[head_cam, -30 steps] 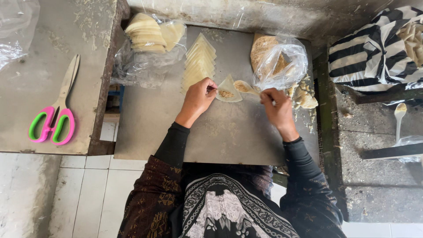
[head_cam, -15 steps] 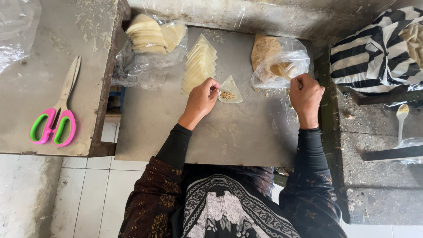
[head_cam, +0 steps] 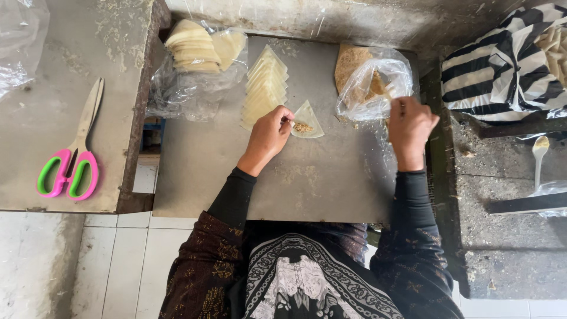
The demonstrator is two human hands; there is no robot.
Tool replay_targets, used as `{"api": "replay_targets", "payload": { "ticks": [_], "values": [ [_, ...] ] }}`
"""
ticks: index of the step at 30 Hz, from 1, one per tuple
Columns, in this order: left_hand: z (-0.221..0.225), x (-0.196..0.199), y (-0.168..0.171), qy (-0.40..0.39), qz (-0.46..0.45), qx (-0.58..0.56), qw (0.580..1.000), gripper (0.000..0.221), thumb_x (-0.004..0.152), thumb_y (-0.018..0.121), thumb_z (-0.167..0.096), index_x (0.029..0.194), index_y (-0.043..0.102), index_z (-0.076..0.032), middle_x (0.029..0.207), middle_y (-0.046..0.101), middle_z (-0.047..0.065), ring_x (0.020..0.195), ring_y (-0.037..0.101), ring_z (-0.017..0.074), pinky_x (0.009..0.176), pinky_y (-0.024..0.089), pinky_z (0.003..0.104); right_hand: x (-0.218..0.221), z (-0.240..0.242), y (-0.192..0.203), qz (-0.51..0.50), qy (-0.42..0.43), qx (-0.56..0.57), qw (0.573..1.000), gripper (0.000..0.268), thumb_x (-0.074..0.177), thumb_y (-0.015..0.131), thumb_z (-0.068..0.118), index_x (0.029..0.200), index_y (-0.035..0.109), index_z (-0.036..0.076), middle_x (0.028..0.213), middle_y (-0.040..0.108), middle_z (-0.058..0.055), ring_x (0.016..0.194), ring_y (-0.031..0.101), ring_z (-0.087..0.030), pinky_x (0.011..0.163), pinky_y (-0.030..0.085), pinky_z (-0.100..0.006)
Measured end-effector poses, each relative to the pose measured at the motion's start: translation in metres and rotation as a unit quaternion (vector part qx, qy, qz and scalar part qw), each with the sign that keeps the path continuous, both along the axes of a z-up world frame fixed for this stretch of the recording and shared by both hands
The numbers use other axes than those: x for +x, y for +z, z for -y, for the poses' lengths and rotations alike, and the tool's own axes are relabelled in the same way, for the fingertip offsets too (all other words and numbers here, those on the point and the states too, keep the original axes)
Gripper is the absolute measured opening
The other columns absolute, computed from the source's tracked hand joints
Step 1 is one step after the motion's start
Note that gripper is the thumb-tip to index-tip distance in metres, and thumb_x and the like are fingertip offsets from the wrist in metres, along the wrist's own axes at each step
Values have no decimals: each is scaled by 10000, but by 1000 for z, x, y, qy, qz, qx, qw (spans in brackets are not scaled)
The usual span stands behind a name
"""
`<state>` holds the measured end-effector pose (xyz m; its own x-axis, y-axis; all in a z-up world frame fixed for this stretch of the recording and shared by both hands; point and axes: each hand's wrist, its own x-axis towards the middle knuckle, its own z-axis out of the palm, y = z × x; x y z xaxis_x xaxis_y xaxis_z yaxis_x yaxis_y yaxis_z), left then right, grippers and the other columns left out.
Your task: The person takes a thin wrapper from a stack, places a small amount of filling on it by hand, and rolls it into a tight cylinder on a table.
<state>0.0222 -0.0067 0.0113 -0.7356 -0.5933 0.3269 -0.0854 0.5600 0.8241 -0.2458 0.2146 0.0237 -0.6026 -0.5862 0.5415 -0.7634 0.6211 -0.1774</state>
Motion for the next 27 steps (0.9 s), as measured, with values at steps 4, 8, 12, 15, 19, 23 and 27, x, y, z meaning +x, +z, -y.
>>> {"api": "replay_targets", "payload": {
  "ticks": [4,8,12,15,19,23,27],
  "values": [
    [0,-1,0,-2,-4,3,1000,103,930,660,-34,1028,627,-35,974,747,127,892,749,277,767,578,357,29,7,-1,-114,55,-32,991,266,1006,755,259,1207,751,83,1062,632,-63,971,533,-207,890,341,-387],
    [-2,-1,0,-8,-1,0,1000,111,917,666,-21,1021,628,-36,968,750,127,890,753,277,765,577,357,57,17,7,-58,186,7,981,247,975,827,222,1200,748,157,1042,659,-38,905,523,-174,827,321,-346],
    [-2,-1,1,-11,-7,3,1000,130,909,679,-18,1026,625,-35,971,753,127,879,753,278,760,577,358,96,34,3,28,292,26,956,190,936,762,151,1122,737,123,992,652,-30,937,588,-206,840,364,-371],
    [-2,-2,1,-13,-8,10,1000,138,910,703,-37,1025,627,-38,975,754,123,872,751,276,745,579,353,107,42,5,11,305,23,952,167,926,735,113,1091,719,130,955,630,-28,942,600,-229,897,404,-389],
    [-5,-3,1,-15,-22,1,1000,134,909,692,-23,1028,638,-46,971,761,117,891,759,276,757,586,349,112,49,10,-24,299,57,952,187,926,727,85,1106,705,134,970,630,-27,968,618,-227,900,416,-375],
    [-7,-3,2,-23,-24,-17,999,129,918,700,-25,1030,641,-51,970,758,116,886,755,277,742,581,355,115,46,17,-13,300,42,953,185,902,719,101,1086,706,116,960,632,-43,930,615,-241,874,408,-392],
    [-6,-3,3,-35,-12,-22,999,119,931,684,-22,1031,637,-66,983,768,86,886,766,236,744,595,326,114,44,22,15,326,38,945,194,879,702,119,1071,697,95,964,626,-62,917,617,-249,858,411,-395]
  ]
}}
